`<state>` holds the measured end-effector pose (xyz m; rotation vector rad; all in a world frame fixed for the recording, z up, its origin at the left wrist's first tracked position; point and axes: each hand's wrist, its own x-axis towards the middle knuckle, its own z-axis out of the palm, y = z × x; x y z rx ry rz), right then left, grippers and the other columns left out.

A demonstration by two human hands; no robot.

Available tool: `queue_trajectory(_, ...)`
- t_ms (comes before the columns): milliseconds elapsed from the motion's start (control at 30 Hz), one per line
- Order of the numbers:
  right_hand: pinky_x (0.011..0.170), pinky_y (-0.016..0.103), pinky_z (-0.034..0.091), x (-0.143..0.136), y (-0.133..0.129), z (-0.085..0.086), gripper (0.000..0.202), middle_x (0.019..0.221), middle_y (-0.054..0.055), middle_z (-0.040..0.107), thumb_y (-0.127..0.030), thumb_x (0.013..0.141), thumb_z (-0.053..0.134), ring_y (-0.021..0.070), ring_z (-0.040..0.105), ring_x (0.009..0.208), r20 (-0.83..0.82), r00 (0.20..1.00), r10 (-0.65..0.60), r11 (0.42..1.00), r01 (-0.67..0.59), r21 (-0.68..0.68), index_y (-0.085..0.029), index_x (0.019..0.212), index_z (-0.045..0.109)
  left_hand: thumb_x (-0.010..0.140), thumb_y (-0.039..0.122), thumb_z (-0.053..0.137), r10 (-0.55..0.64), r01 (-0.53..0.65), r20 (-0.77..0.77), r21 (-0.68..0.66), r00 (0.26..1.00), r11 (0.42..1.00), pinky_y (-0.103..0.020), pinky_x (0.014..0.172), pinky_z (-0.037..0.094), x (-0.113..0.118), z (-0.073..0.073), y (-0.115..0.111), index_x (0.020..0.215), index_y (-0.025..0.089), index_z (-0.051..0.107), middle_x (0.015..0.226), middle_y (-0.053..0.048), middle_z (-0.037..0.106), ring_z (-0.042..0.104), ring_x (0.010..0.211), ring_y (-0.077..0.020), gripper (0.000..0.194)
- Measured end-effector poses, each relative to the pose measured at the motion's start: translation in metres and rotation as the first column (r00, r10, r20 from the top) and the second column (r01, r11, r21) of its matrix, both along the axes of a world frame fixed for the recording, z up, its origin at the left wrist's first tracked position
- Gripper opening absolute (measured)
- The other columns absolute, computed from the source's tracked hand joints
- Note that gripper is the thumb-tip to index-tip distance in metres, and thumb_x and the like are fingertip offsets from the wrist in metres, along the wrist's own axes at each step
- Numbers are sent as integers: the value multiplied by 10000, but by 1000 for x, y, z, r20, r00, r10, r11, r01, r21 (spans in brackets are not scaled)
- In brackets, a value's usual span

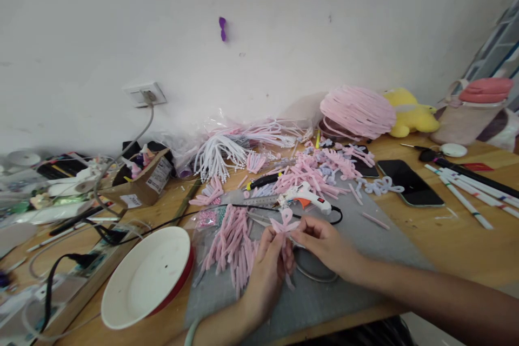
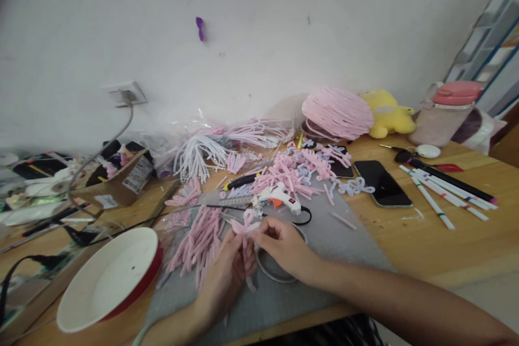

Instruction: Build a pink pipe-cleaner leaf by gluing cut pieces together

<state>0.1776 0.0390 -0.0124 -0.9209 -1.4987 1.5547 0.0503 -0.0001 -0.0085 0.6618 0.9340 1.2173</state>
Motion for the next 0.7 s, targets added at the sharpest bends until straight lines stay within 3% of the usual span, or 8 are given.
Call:
queue_trajectory(367, 556, 226, 333, 2, 3, 4, 303, 602, -41, 432, -436, 771, 542, 106, 410, 575, 104, 994, -20, 996, 11, 90, -183, 638, 442, 703, 438, 592, 0, -1, -40, -22, 999, 1000, -190, 456, 261, -1, -3, 1, 742, 199, 397, 538, 89, 415, 312, 441, -57, 311)
queue_trajectory(700, 555, 219, 334, 1, 3, -1, 224, 615, -41, 414, -342, 783, 523, 106, 391, 589, 153, 988, -29, 992, 9, 127, -186, 652, 430, 690, 450, 624, 28, -28, -6, -35, 1000, 999, -180, 434, 229, -1, 1, 0, 687, 192, 369, 522, 91, 401, 290, 426, -44, 363)
